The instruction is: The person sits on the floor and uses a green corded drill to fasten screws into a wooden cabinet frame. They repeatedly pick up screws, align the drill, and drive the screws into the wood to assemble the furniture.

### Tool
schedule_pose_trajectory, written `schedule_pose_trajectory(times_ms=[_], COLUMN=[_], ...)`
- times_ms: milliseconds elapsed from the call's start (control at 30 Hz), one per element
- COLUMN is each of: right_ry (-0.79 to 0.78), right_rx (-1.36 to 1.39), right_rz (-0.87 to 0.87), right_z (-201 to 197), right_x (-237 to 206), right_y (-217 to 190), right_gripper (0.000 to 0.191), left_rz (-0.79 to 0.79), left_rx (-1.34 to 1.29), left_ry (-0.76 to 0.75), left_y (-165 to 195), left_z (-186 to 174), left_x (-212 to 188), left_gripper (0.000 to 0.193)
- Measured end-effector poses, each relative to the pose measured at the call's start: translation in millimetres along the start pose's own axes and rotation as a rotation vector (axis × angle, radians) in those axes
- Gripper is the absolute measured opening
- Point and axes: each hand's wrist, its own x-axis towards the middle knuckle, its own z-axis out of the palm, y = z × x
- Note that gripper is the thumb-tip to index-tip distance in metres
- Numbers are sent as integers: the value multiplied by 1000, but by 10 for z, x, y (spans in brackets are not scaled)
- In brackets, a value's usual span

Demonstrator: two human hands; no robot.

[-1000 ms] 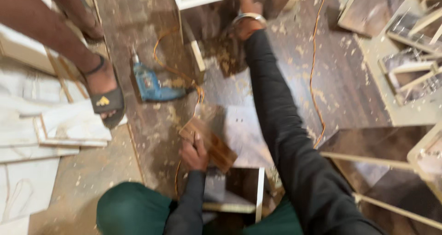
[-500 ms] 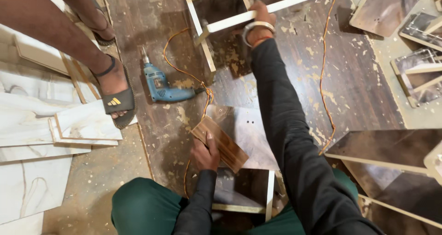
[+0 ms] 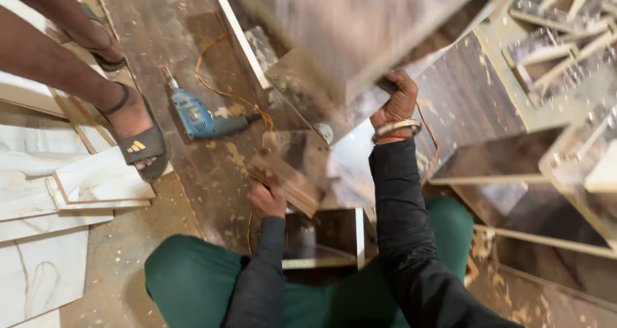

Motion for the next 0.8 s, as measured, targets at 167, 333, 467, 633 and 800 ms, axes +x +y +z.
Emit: schedule_pose_trajectory(times_ms=[167, 333, 467, 633, 800], right_ry=[-73, 168, 258, 169, 195], right_rx=[-104, -798, -490, -817, -1142], right_rz=[-317, -841, -732, -969, -1073], right_z=[-289, -535, -569, -583, -620], right_x=[-691, -1231, -1552, -1799, -1904], right_y=[-345, -595, -771, -815, -692], right_gripper=[36, 45, 41, 15, 17], left_rz=[196, 58, 27, -582, -526], left_rx=[-22, -93, -388, -1121, -1537], left_ry=[17, -17, 60, 262, -230], left_y=[-128, -150, -166, -343, -182], left_z=[-42, -70, -143, -801, -1114], left_x=[-82, -78, 27, 158, 456], left_gripper=[57, 46, 36, 42, 57])
